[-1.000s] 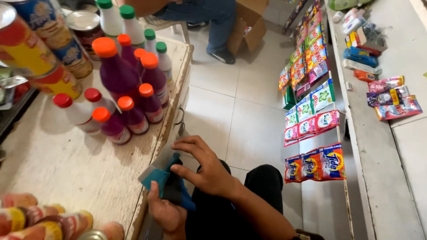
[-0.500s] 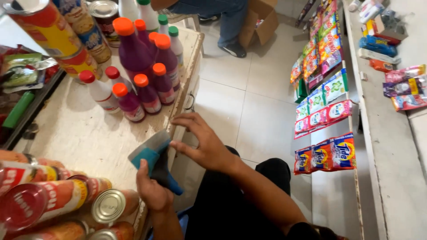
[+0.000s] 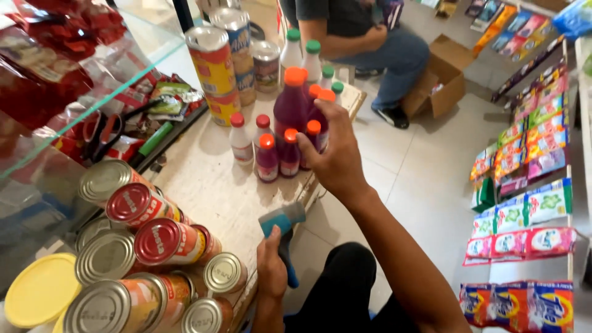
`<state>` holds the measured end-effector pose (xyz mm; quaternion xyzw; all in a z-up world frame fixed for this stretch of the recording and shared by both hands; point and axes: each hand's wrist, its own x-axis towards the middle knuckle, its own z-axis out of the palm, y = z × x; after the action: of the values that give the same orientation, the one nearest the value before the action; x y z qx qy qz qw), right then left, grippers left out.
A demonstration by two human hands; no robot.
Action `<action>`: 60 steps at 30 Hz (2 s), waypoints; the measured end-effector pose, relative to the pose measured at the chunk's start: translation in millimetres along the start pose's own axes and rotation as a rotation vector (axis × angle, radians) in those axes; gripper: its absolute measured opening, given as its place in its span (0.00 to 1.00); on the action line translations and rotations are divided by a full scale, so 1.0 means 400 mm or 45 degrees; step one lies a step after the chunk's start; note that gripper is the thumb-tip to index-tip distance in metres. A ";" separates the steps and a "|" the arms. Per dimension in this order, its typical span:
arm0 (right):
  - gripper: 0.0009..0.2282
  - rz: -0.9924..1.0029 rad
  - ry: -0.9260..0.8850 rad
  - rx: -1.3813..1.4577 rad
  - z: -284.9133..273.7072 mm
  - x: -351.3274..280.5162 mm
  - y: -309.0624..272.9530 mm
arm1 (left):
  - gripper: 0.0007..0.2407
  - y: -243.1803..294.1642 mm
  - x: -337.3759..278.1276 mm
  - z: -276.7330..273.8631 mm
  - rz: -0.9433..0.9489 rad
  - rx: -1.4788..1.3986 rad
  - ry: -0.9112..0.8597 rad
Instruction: Cleaning canned goods and detergent bottles with a cloth and organizing them on retail shelves.
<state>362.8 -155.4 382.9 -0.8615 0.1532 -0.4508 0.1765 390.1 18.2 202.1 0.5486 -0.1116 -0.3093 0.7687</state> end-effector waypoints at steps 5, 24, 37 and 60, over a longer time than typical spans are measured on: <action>0.32 0.007 -0.035 -0.114 0.061 0.089 0.054 | 0.18 0.011 0.003 0.007 -0.012 -0.058 -0.023; 0.16 0.452 -0.133 0.151 0.118 0.162 0.048 | 0.18 -0.031 0.037 -0.016 -0.069 0.053 -0.075; 0.17 0.033 0.093 0.171 0.033 0.168 -0.045 | 0.18 -0.048 0.055 -0.008 -0.106 -0.152 -0.135; 0.21 0.037 0.354 0.386 -0.286 -0.449 -0.197 | 0.27 -0.041 -0.097 0.105 0.276 -0.559 -1.086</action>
<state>177.9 -28.3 348.8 -0.7522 0.1188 -0.5807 0.2877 332.5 5.6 209.3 0.1832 -0.4051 -0.4407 0.7798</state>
